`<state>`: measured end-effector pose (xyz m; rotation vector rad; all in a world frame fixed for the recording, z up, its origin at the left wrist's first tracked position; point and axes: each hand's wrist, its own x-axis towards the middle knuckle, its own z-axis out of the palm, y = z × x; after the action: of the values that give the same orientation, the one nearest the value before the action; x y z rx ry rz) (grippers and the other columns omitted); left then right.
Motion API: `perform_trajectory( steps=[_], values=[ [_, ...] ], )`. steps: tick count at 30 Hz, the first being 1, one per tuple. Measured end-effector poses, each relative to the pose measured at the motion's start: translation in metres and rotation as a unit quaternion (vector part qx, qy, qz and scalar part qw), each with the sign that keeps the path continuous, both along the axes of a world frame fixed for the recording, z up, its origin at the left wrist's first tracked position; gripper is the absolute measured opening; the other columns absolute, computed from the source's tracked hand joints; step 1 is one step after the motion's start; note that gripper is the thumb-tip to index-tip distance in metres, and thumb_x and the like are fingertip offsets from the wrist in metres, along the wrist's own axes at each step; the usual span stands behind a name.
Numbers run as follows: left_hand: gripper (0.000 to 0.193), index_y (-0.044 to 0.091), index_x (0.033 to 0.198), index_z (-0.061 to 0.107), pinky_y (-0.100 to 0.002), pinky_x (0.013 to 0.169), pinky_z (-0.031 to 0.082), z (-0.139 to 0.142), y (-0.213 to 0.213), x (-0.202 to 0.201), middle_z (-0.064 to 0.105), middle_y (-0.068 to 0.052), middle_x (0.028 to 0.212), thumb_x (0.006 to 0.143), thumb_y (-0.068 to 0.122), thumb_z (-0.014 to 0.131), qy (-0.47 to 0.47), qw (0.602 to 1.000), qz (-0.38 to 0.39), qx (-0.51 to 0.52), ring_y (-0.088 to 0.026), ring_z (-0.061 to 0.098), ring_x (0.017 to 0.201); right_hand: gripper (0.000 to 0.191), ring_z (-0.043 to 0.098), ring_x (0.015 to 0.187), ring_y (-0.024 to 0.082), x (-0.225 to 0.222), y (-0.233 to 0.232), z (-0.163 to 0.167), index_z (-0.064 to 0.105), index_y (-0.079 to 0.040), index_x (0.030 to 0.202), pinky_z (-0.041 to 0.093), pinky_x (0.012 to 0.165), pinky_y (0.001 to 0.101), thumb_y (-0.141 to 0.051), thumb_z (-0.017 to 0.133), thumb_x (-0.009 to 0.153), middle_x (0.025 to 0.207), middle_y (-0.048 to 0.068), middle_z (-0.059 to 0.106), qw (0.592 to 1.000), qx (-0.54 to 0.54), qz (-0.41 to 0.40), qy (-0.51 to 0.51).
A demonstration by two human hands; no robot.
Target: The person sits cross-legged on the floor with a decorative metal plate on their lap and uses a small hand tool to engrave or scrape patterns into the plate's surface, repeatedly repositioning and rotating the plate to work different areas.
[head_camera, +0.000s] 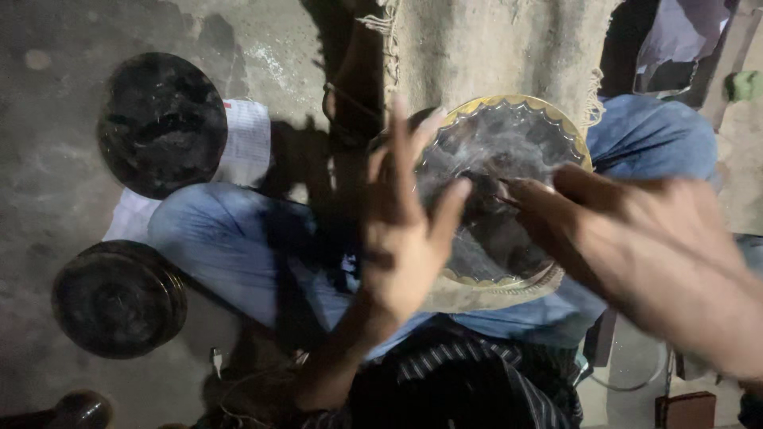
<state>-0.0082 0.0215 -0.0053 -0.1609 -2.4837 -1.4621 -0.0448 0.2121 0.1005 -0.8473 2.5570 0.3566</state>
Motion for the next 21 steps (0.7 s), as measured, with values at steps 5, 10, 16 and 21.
perform_trajectory(
  steps=[5,10,16,21],
  values=[
    [0.047,0.005,0.154,0.037,-0.033,0.112,0.053,-0.001,-0.016,-0.007,0.071,-0.008,0.134,0.115,0.009,0.062,0.025,0.999,0.012,0.047,-0.022,0.065,0.128,0.027,0.061,0.05,0.008,-0.049,-0.006,-0.002,0.065,-0.01,0.115,0.05,0.047,0.0242,-0.008,0.041,0.103,0.089,0.01,0.068,0.942,0.289,0.114,-0.128],
    [0.028,0.003,0.139,0.058,-0.032,0.106,0.057,0.0,-0.019,-0.016,0.07,-0.011,0.131,0.112,0.002,0.061,0.025,0.995,0.01,0.099,-0.023,0.07,0.121,0.034,0.057,0.05,0.01,-0.059,-0.014,0.001,0.064,-0.016,0.118,0.049,0.046,0.0267,-0.004,0.044,0.093,0.127,0.013,0.063,0.956,0.231,0.157,-0.092],
    [0.023,0.002,0.136,0.06,-0.031,0.107,0.057,-0.004,-0.019,-0.019,0.07,-0.011,0.128,0.113,0.001,0.06,0.028,0.992,-0.001,0.124,-0.023,0.07,0.121,0.032,0.055,0.045,0.007,-0.064,-0.001,-0.012,0.067,-0.017,0.105,0.047,0.046,0.0245,-0.025,0.036,0.102,0.123,0.022,0.063,0.948,0.285,0.108,-0.095],
    [0.026,0.004,0.138,0.061,-0.03,0.104,0.057,-0.001,-0.021,-0.014,0.07,-0.012,0.126,0.113,0.003,0.059,0.002,0.993,-0.015,0.12,-0.023,0.071,0.119,0.028,0.051,0.05,0.003,-0.031,0.005,-0.009,0.061,-0.024,0.107,0.042,0.046,0.0208,-0.04,0.039,0.11,0.077,-0.004,0.06,0.933,0.345,0.08,-0.068]
  ],
)
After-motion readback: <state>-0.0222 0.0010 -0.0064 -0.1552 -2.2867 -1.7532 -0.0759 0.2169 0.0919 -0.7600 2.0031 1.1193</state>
